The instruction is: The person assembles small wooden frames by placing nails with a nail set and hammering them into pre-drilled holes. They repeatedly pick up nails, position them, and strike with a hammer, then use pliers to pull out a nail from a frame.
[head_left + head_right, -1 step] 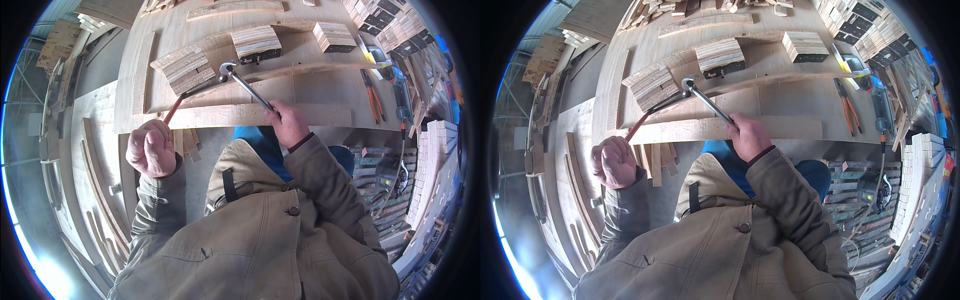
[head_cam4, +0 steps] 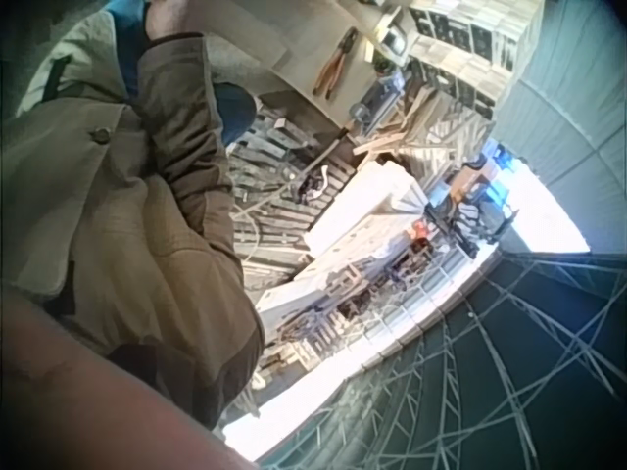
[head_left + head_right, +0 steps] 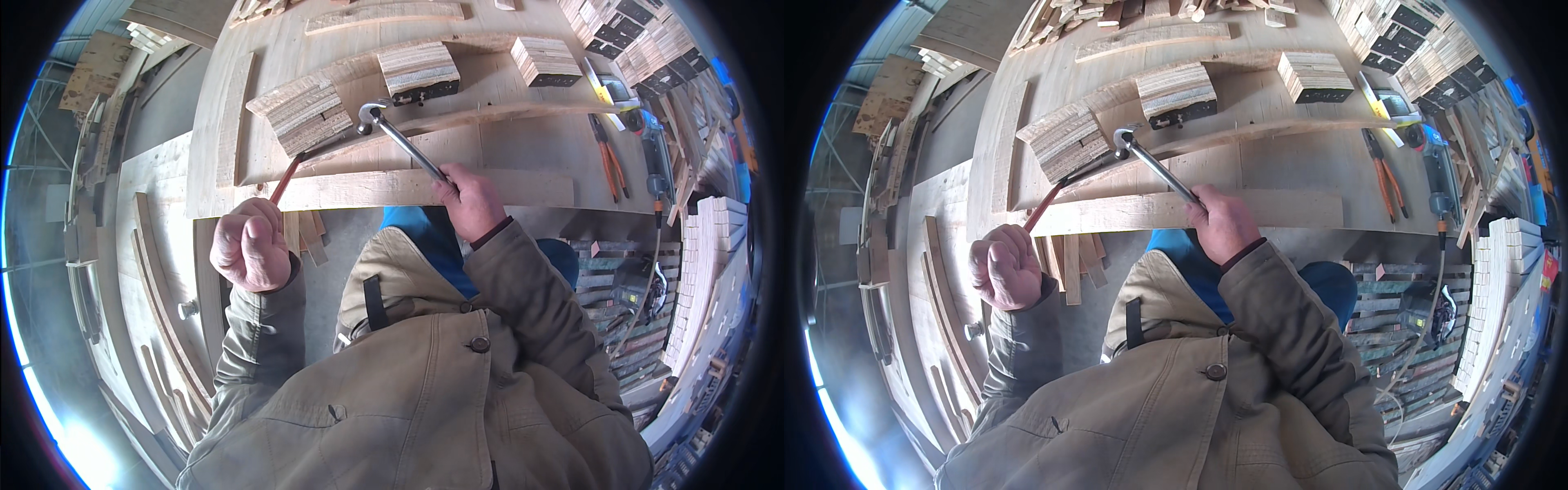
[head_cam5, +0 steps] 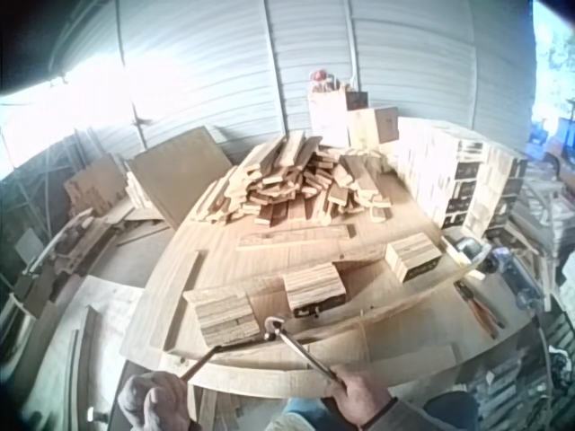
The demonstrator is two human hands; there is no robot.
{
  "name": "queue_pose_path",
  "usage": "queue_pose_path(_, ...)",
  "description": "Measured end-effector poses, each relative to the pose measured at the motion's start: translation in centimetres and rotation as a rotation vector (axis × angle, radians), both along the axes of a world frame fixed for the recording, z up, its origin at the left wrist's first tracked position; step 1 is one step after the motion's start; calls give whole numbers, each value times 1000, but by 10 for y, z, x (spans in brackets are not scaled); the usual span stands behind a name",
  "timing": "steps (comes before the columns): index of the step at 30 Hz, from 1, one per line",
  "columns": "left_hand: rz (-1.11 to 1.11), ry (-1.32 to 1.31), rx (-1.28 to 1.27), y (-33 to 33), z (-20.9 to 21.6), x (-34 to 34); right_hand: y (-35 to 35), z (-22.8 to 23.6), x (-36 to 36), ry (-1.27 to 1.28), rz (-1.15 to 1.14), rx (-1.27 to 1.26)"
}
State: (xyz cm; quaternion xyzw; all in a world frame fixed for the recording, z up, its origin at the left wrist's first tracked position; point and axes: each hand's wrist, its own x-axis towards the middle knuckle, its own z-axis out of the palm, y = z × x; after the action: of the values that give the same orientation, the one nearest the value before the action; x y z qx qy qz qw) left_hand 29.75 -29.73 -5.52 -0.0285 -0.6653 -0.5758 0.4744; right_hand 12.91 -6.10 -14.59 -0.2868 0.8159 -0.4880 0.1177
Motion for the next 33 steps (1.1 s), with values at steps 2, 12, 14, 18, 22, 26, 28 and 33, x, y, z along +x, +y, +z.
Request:
queue_pose_path(2,12,-45,-25,5,-5,5,0,0,0,1,0,-6)
queue_pose_path(12,31,-81,-37,3,-12,4,-1,1,1,3,-10,52)
queue_pose_path(14,11,-116,-30,0,-7,3,-1,0,2,14,-10,54)
queue_pose_path(18,-104,-170,-95,-13,5,-2,-1,-2,2,45,-15,44)
queue_pose_path(22,-227,-181,-139,-24,15,-11,-1,-1,3,20,-11,40)
queue_pose_path(26,-281,-245,-204,-25,25,-12,0,2,3,48,-12,54)
queue_pose_path(28,-353,-328,-396,-28,31,-17,-1,2,2,34,-5,56)
queue_pose_path(33,-515,-433,-530,-31,45,-34,-1,-2,1,-8,6,47)
